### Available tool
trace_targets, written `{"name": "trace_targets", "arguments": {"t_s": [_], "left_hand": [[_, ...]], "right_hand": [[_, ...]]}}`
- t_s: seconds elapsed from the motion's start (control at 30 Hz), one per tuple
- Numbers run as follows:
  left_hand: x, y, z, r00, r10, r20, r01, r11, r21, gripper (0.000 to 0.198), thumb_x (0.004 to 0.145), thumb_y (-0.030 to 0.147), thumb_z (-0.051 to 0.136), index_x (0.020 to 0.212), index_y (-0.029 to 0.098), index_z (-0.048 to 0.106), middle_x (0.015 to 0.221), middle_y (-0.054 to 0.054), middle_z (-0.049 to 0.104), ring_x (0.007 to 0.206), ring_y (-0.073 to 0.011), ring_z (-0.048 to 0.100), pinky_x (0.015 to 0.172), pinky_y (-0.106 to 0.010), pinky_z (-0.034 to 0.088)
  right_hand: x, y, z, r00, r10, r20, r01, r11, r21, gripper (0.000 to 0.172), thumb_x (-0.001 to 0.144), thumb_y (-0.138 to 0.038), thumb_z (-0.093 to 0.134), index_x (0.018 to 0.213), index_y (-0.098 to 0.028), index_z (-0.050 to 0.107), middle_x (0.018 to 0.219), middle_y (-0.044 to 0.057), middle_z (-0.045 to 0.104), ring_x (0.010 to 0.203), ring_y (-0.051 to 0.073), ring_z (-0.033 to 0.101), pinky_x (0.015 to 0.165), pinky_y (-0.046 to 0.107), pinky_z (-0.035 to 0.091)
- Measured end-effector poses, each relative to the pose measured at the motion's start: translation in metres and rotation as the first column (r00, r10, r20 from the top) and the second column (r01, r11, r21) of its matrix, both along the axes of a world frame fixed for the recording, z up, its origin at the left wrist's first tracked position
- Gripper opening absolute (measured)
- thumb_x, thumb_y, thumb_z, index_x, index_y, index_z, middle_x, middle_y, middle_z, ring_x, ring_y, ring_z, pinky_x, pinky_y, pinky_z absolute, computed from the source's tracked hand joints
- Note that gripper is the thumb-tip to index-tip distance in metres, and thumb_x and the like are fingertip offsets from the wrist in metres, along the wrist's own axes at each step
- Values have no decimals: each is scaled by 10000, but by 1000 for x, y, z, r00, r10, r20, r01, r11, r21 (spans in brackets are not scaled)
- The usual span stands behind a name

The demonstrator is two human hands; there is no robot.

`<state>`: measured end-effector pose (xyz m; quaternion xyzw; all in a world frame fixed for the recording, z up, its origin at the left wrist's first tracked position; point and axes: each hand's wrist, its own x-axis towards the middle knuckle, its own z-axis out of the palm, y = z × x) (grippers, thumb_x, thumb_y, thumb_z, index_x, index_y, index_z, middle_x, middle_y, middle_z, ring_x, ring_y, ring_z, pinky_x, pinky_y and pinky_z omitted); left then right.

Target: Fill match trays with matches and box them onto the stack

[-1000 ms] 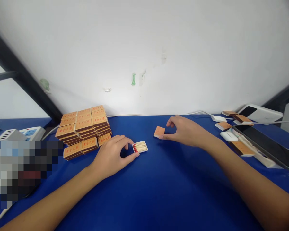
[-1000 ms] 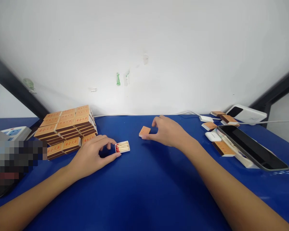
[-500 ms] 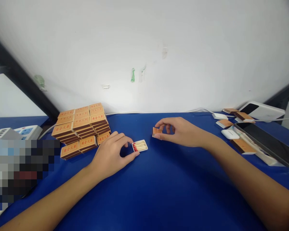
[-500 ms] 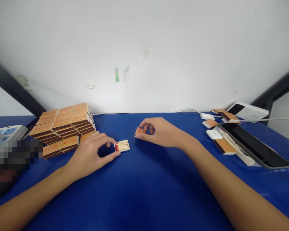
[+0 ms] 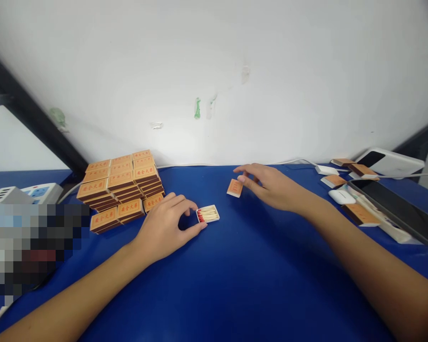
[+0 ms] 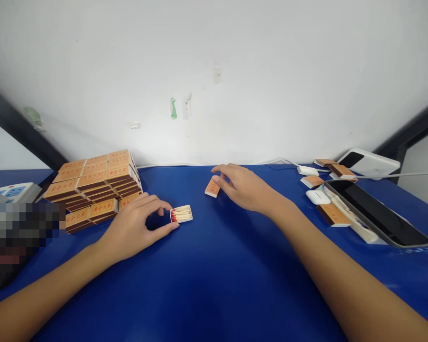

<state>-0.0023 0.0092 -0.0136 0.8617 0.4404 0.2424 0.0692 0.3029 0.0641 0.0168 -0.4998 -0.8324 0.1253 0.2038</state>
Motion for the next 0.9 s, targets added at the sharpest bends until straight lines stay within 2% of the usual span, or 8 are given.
{"name": "trace_targets", "arguments": {"t_s": [0.1, 0.2, 0.3, 0.4, 0.47, 0.6, 0.77, 0.9], "left_hand": [[0, 0, 1, 1000, 7, -16, -7, 1000, 1, 278, 926, 498, 725, 982, 227, 700, 849, -18, 651, 844, -212, 578, 756, -360, 467], [0, -1, 1, 1000, 15, -21, -15, 1000, -5, 288, 927, 506, 721, 984, 224, 701, 844, -15, 644, 834, -206, 573, 748, -359, 463], [0, -1, 1, 1000, 18, -21, -19, 1000, -9, 284, 927, 499, 721, 995, 224, 701, 847, -16, 645, 842, -207, 574, 753, -361, 465], [-1, -1, 0, 1000, 19, -22, -19, 1000, -12, 279, 925, 495, 724, 994, 226, 703, 849, -16, 646, 844, -208, 576, 757, -363, 466], [-1, 0, 0, 1000, 18, -22, -19, 1000, -11, 277, 925, 496, 724, 994, 228, 704, 851, -15, 646, 846, -208, 578, 765, -364, 469], [-1, 1, 0, 999, 16, -29, -16, 1000, -2, 288, 928, 507, 715, 1007, 230, 711, 857, -21, 649, 852, -213, 579, 776, -372, 477], [0, 0, 0, 998, 6, -62, -6, 1000, 2, 450, 936, 549, 693, 1251, 228, 708, 980, -54, 672, 922, -242, 594, 802, -401, 499], [-1, 0, -1, 999, -19, -48, 18, 1000, -12, 320, 969, 497, 669, 1160, 253, 750, 1014, -53, 675, 915, -230, 594, 807, -392, 497]], "right_hand": [[-4, -2, -5, 999, -22, 41, 23, 999, -28, 549, 1015, -604, 476, 1388, -233, 634, 1292, 135, 697, 1051, 310, 679, 946, 475, 532], [-5, -2, -11, 991, -95, 93, 95, 995, 12, 557, 952, -628, 575, 1291, -201, 687, 1265, 160, 696, 1022, 333, 682, 929, 514, 539], [0, -1, -10, 997, 40, 66, -43, 998, 39, 373, 956, -445, 592, 1232, -228, 717, 1260, 127, 711, 1166, 334, 646, 1024, 513, 510], [3, -1, -4, 993, 114, -9, -114, 993, 30, 403, 930, -309, 575, 1317, -273, 684, 1353, 79, 689, 1295, 312, 589, 1078, 497, 493], [1, -4, -2, 998, 50, -36, -49, 998, 34, 404, 940, -365, 591, 1324, -271, 674, 1357, 85, 684, 1256, 313, 614, 1042, 492, 514], [-14, -10, -10, 998, -44, 47, 43, 999, 13, 488, 898, -605, 665, 1195, -220, 688, 1155, 121, 722, 1068, 328, 662, 920, 489, 533], [-20, -15, -11, 994, 84, 75, -81, 996, -35, 276, 925, -441, 655, 1091, -224, 687, 1099, 106, 691, 1010, 280, 642, 856, 419, 514], [-17, -21, 3, 984, 180, 16, -175, 972, -157, 232, 882, -390, 692, 1070, -255, 705, 1049, 64, 697, 946, 242, 644, 813, 379, 515]]}}
